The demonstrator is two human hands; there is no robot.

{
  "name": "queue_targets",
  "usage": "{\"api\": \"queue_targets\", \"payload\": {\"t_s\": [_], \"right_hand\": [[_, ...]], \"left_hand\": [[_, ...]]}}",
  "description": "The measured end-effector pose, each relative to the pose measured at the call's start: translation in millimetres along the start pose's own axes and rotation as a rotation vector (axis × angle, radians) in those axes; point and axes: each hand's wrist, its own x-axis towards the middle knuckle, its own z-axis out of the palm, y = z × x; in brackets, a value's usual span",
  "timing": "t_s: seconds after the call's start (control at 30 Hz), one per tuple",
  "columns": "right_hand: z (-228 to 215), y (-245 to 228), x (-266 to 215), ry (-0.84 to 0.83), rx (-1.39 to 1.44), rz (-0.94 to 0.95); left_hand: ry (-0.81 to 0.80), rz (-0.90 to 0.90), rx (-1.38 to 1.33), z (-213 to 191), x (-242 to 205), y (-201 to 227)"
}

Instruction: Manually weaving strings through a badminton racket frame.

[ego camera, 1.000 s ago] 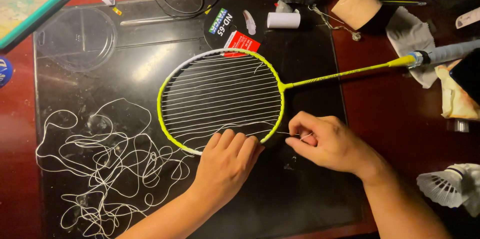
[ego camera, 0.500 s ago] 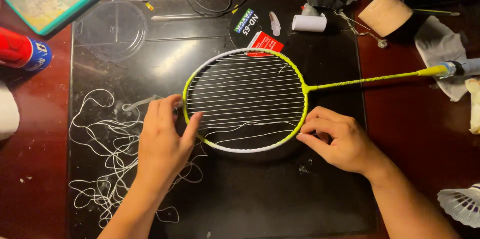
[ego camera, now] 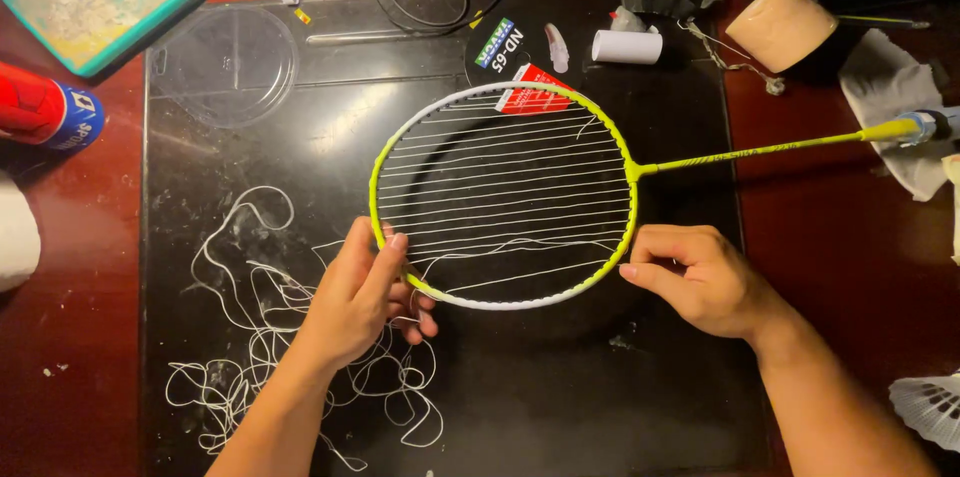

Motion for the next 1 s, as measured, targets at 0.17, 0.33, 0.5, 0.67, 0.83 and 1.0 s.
{"api": "queue_targets", "payload": {"t_s": [0.17,0.33,0.5,0.67,0.83,1.0], "right_hand": [[-26,51,-15,0.052,0.061,0.125],[-80,78,-37,0.114,0.240,0.149],[-78,46,-30,0.408,0.458,-0.096],[-22,55,-47,0.156,0.493,-0.010],[19,-9,-5,0.281,-0.247,-0.053],[21,-19,-5,0.276,-0.385,-0.011]], "left_hand": [[0.067,0.078,0.146,-21,5,-13],[0.115,0.173,0.228,-25,5,-14],[0.053,0.209,0.199,-26,7,-20],[0.092,0.219,0.285,-20,5,-11],[0.097,0.257,0.318,-20,6,-18],[0.124,0.284,0.335,-18,3,-17]]}}
